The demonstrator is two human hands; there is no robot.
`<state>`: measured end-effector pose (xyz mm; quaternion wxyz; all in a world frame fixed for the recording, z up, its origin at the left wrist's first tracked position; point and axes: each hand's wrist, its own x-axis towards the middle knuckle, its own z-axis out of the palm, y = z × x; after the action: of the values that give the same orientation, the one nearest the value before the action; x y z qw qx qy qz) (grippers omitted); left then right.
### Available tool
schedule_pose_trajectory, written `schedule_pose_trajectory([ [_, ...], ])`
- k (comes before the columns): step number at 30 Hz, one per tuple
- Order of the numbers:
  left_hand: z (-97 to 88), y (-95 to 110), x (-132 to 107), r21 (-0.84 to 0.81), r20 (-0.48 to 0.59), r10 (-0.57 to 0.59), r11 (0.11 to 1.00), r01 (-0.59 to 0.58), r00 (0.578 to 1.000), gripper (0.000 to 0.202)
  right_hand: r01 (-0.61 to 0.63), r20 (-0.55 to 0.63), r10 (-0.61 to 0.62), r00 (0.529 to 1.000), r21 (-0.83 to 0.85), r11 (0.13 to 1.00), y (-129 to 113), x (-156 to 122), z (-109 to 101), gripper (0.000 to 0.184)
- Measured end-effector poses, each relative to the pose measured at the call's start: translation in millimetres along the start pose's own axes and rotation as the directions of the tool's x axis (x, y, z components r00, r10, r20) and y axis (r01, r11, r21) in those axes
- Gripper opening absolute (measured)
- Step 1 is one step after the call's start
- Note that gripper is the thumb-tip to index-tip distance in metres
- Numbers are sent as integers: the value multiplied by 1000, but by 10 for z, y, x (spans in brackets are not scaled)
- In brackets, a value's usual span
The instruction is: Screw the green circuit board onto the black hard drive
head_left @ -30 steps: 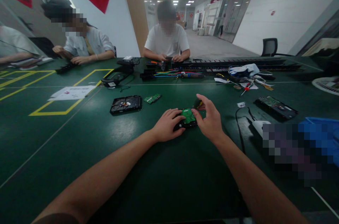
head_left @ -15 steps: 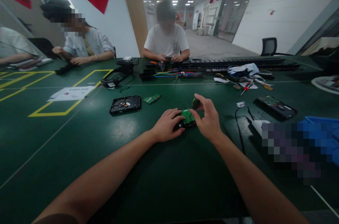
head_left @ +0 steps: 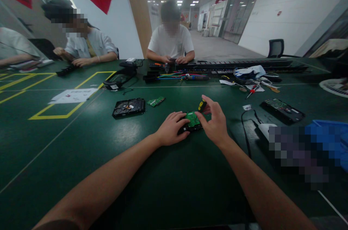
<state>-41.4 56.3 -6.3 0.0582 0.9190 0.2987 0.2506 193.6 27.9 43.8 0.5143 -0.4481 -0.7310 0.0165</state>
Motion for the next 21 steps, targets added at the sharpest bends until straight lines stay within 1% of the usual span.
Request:
schedule_pose_trajectory([
  [5, 6, -1, -2, -4, -7, -4, 1000, 4, 1000, 52, -10, 21, 9, 1000, 36, 999, 13, -9, 2, 70],
  [9, 9, -4, -1, 0, -9, -6, 1000, 6, 1000, 52, -1, 58, -1, 998, 43, 999, -12, -19, 3, 73],
  [14, 3, 3, 3, 0, -9, -6, 1000, 6, 1000, 50, 17, 69, -22, 997, 60, 998, 4, -27, 6, 78],
  [18, -1, 5, 2, -12, -9, -8, 1000, 8, 1000, 50, 13, 81, -18, 997, 60, 998, 22, -29, 0, 76],
  [21, 1, 0, 0, -4, -4, -8, 1000, 8, 1000, 52, 30, 65, -33, 997, 42, 999, 19, -27, -9, 72],
])
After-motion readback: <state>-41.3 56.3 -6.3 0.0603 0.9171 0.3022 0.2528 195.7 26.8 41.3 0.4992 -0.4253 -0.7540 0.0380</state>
